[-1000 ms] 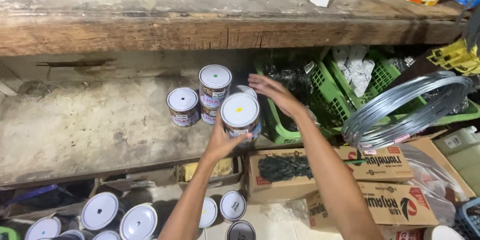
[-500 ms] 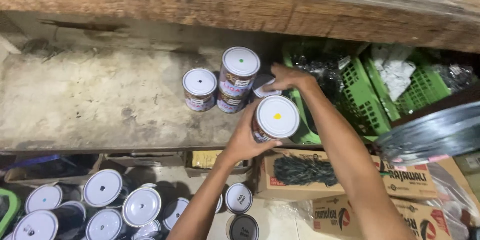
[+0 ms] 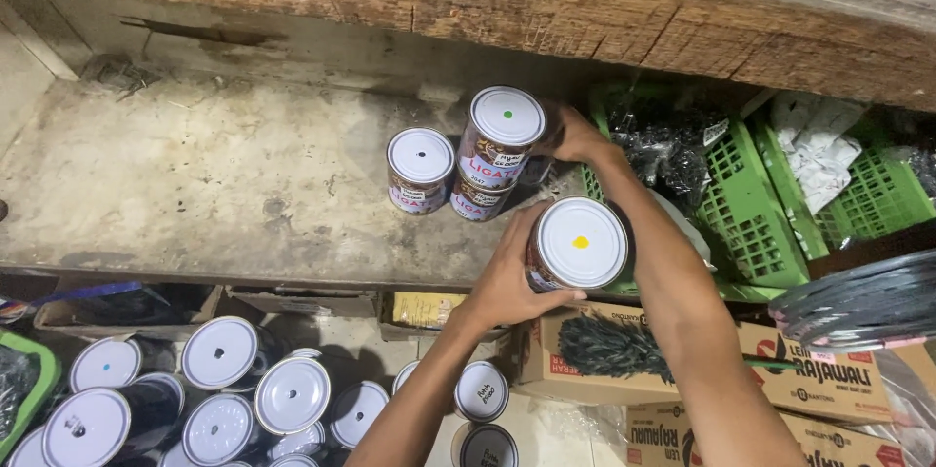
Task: The person sits on the floor and wipes the exterior of several paint cans using a dark cloth. They pick up each can, clean it thoroughly, and then place it on a wooden shelf above. The process is repeated for multiple cans.
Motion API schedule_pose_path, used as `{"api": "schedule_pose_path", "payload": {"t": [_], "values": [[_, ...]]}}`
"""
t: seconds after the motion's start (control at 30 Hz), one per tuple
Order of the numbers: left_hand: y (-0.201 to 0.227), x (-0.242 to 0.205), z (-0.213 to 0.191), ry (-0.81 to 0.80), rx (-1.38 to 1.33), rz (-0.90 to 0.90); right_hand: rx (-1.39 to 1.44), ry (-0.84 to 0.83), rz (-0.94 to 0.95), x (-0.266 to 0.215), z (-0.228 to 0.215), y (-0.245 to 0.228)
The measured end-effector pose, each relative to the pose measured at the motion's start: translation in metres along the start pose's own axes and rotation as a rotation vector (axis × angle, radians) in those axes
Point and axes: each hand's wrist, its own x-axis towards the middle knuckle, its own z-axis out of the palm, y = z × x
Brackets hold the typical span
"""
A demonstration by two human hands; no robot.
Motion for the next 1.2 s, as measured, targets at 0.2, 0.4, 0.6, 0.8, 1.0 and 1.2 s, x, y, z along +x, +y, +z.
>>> {"api": "schedule_pose_path", "payload": {"t": [0.2,0.4,0.6,0.8,1.0,1.2], "values": [[-0.005,-0.003,0.003,-0.006,-0.012,-0.016,0.31,0.095,-0.273,0.016,0.012,0.042],[-0.012,-0.003,0.01,0.013,-0.026,-0.011,0.44,0.048,-0.356,0.052,0.019,0.072],[-0.022,-0.004,0.002,0.111,-0.075,-0.026,0.419,0.041,-0.324,0.056,0.017,0.061],[-0.029,-0.005,-0.001,0.134,-0.107,-0.044,0.359,0.002,-0.293,0.055,0.016,0.055],[-0.024,0.002,0.012,0.08,-0.038,-0.018,0.294,0.027,-0.244,0.055,0.019,0.047],[-0.031,0.006,0.023,0.057,0.028,-0.052,1.003,0.311,-0.187,-0.089,-0.026,0.016]]}}
